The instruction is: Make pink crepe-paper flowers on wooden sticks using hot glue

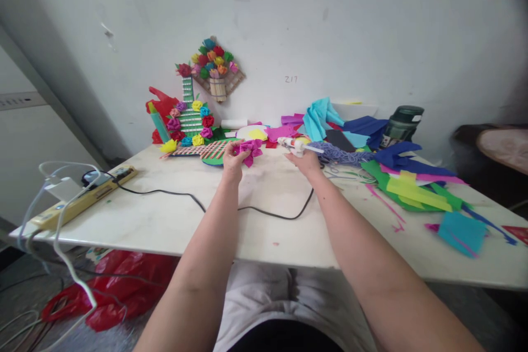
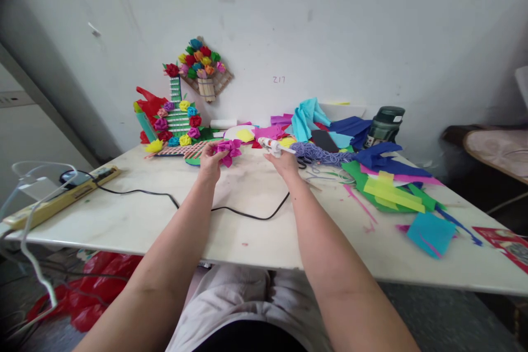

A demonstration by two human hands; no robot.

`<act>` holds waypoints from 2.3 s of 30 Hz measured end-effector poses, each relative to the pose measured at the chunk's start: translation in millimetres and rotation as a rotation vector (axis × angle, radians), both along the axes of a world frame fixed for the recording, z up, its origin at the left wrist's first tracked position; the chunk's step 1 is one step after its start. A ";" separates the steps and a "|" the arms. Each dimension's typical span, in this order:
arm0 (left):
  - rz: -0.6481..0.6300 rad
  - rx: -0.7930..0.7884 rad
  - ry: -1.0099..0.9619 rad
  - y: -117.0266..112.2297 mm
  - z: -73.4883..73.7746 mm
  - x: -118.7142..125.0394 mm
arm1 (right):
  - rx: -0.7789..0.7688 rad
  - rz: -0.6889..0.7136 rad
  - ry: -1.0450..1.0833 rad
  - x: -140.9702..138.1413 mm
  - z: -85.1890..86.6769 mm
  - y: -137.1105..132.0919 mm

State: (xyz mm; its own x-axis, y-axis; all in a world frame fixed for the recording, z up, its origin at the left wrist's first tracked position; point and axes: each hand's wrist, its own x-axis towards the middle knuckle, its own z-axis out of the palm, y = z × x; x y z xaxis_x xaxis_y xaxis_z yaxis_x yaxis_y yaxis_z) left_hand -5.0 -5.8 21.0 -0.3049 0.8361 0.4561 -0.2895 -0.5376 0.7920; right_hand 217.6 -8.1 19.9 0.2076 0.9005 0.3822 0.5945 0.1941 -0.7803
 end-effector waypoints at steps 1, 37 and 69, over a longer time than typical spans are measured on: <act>-0.011 -0.009 -0.022 -0.3 0.8 -0.2 | -0.035 -0.027 -0.121 -1.4 -0.6 -1.1; -0.190 -0.078 0.042 -11.0 2.2 10.0 | -0.343 -0.162 -0.714 20.3 3.5 -7.1; -0.413 -0.095 -0.022 -13.0 0.3 0.7 | 0.390 0.105 -0.456 -7.0 36.4 -31.2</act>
